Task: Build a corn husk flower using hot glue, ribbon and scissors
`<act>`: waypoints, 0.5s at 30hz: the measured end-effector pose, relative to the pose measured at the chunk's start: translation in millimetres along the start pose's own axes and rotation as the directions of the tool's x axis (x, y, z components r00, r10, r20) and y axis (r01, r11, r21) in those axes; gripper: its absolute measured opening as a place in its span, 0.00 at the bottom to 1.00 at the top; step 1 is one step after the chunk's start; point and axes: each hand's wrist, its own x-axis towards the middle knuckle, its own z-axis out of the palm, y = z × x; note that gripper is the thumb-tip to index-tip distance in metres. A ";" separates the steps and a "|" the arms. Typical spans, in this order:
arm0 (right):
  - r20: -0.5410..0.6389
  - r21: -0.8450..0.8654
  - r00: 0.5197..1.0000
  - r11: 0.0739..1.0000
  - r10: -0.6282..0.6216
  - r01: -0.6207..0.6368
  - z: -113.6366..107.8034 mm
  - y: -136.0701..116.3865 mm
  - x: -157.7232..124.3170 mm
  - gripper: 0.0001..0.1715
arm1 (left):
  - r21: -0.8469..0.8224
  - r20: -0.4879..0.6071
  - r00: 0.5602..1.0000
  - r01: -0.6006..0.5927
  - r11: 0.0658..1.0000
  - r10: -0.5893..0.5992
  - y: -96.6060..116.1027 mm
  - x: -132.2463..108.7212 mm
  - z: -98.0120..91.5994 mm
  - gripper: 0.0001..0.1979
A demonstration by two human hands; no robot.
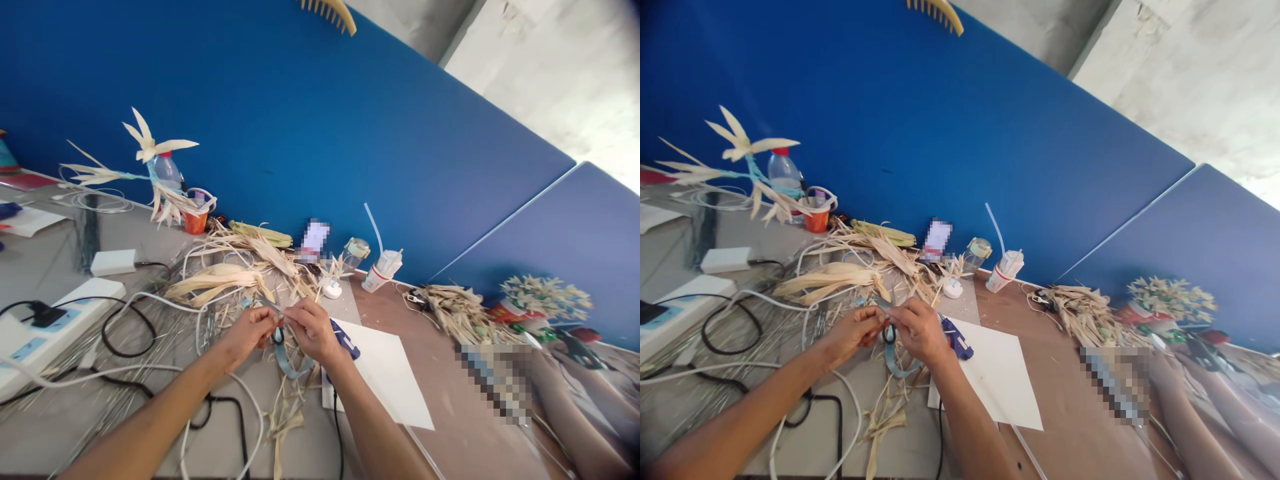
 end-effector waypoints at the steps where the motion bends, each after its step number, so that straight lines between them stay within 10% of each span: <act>1: 0.001 0.010 1.000 1.000 0.006 -0.006 0.0 -1.1 0.6 0.10 | 0.006 0.002 1.000 -0.005 1.000 0.005 -0.4 0.4 -0.3 0.14; 15: 0.011 0.110 0.999 0.993 0.041 -0.042 -7.2 0.6 2.9 0.10 | -0.008 0.009 1.000 0.026 1.000 -0.026 4.4 -2.7 2.0 0.12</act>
